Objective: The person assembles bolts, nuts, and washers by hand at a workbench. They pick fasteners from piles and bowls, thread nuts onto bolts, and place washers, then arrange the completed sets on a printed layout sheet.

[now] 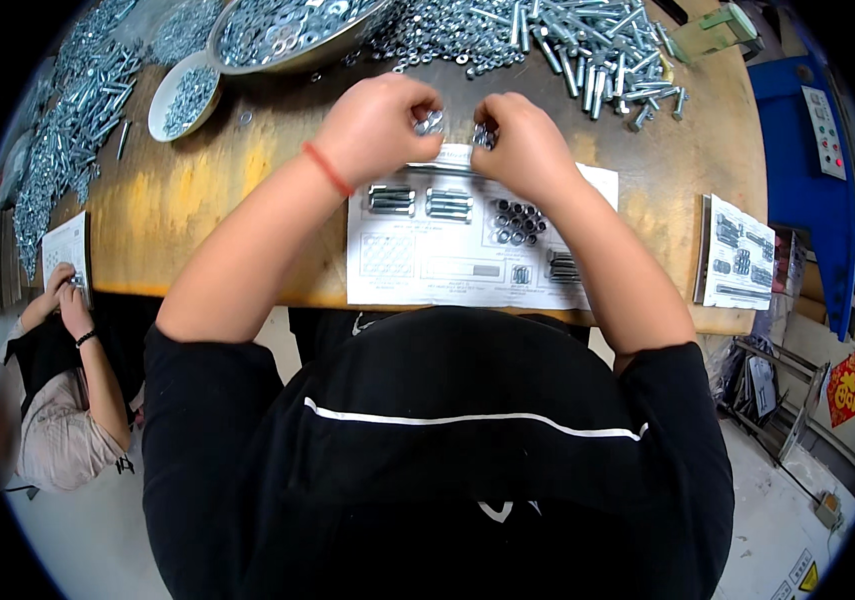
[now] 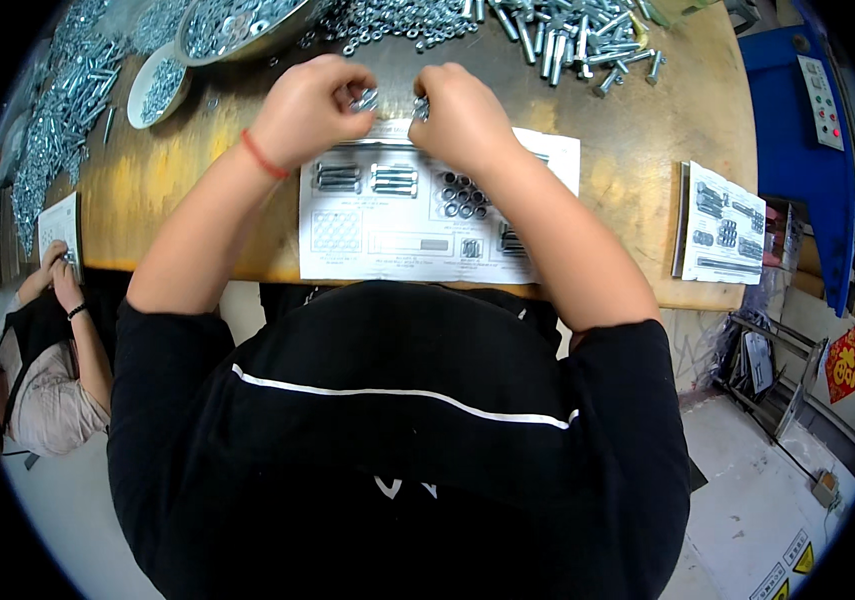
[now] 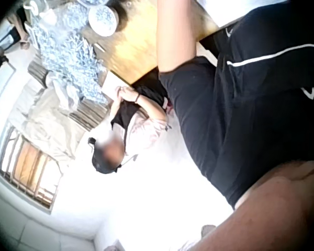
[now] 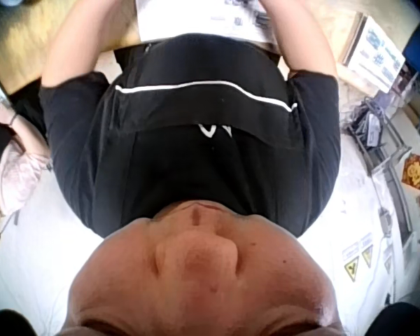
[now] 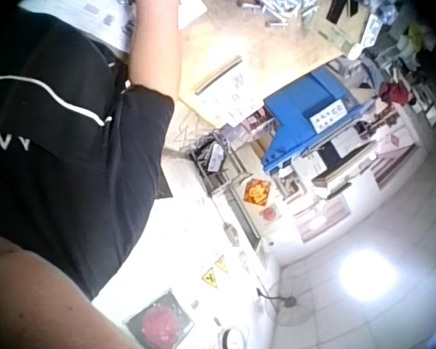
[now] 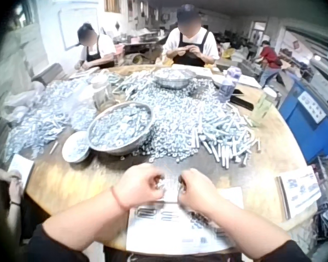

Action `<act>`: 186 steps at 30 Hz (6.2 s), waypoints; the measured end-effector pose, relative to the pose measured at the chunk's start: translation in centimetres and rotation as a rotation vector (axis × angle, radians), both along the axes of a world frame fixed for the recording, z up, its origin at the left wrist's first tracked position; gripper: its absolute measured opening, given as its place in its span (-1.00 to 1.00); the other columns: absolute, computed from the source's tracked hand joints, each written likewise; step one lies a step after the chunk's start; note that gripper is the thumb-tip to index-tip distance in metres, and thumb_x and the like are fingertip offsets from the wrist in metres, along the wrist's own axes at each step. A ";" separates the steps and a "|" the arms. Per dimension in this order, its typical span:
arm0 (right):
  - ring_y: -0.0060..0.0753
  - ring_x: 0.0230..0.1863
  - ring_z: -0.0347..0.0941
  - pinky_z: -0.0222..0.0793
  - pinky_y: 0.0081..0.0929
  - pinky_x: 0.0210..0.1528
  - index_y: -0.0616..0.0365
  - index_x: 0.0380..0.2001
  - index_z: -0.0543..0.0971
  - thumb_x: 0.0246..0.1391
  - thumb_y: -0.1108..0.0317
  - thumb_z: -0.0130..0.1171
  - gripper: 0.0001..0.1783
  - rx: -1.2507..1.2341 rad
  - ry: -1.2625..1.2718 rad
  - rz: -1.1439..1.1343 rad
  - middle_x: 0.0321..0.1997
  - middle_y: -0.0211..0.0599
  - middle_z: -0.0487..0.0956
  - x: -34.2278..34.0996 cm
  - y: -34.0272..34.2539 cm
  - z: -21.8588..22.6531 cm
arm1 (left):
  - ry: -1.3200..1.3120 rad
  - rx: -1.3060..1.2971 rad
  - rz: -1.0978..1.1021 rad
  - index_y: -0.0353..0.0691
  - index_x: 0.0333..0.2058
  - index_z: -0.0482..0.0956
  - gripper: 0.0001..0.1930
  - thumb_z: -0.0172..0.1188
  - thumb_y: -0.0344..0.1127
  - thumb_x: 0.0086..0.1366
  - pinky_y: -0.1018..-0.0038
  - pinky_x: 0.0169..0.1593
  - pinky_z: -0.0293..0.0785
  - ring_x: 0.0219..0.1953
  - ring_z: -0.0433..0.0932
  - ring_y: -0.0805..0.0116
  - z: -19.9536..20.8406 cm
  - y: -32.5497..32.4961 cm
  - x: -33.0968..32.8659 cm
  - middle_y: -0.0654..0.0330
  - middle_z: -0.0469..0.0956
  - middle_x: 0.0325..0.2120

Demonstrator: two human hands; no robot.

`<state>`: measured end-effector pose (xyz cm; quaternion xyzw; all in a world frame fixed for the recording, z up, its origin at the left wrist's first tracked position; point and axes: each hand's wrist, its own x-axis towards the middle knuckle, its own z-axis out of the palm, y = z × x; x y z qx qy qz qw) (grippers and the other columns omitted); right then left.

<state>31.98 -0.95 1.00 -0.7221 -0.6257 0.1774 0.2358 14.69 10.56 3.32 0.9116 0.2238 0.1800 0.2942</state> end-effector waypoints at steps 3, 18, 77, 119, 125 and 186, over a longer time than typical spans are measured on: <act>0.01 -0.25 0.51 0.48 -0.22 -0.18 0.26 -0.25 0.53 -0.19 0.45 0.25 -0.67 0.085 0.105 0.122 -0.22 -0.06 0.51 -4.8 -4.0 1.1 | 0.197 -0.090 -0.038 -0.27 -0.30 0.63 -0.70 0.34 -0.26 -0.03 0.29 -0.23 0.54 -0.37 0.58 0.10 1.1 -3.8 -5.7 0.06 0.55 -0.41; 0.00 -0.30 0.53 0.51 -0.21 -0.21 0.27 -0.21 0.52 -0.12 0.48 0.23 -0.69 0.087 0.173 0.206 -0.22 -0.07 0.49 -9.5 -5.9 -0.5 | 0.063 -0.194 0.004 -0.29 -0.19 0.61 -0.62 0.44 -0.39 -0.04 0.40 -0.26 0.52 -0.37 0.56 0.24 -1.9 -7.0 -10.8 0.12 0.53 -0.32; -0.07 -0.29 0.48 0.47 -0.24 -0.31 0.17 -0.31 0.51 -0.10 0.49 0.20 -0.79 0.122 0.141 0.362 -0.31 -0.16 0.44 -11.3 -10.2 -2.0 | 0.047 0.017 0.162 -0.22 -0.38 0.59 -0.79 0.42 -0.35 0.01 0.38 -0.40 0.45 -0.46 0.52 0.19 -2.4 -12.8 -13.5 0.16 0.49 -0.47; -0.33 -0.51 0.49 0.41 -0.43 -0.42 0.20 -0.35 0.64 -0.08 0.38 0.32 -0.81 -0.085 0.262 -0.034 -0.51 -0.26 0.55 0.8 -10.9 1.0 | -0.124 0.285 0.273 -0.13 -0.29 0.61 -0.67 0.48 -0.26 -0.07 0.23 0.03 0.33 -0.01 0.41 0.08 -2.3 -12.1 -10.0 0.14 0.51 -0.13; -0.19 -0.47 0.54 0.43 -0.33 -0.44 0.12 -0.43 0.62 -0.10 0.36 0.36 -0.85 -0.052 0.016 0.123 -0.47 -0.27 0.57 -3.7 -13.0 -0.7 | 0.006 0.250 0.078 -0.01 -0.33 0.64 -0.68 0.48 -0.24 -0.13 0.09 0.25 0.11 0.27 0.20 0.01 -3.4 -13.5 -7.0 0.24 0.46 0.04; -0.68 -0.52 0.36 0.30 -0.64 -0.47 0.22 -0.36 0.59 -0.21 0.45 0.36 -0.75 0.035 0.377 0.405 -0.53 -0.49 0.47 -10.5 12.8 9.9 | -1.398 -1.728 0.292 -0.30 0.19 0.29 -0.44 -0.12 0.04 0.44 0.37 0.17 0.31 0.10 0.39 0.23 0.5 0.5 -9.8 0.10 0.42 0.06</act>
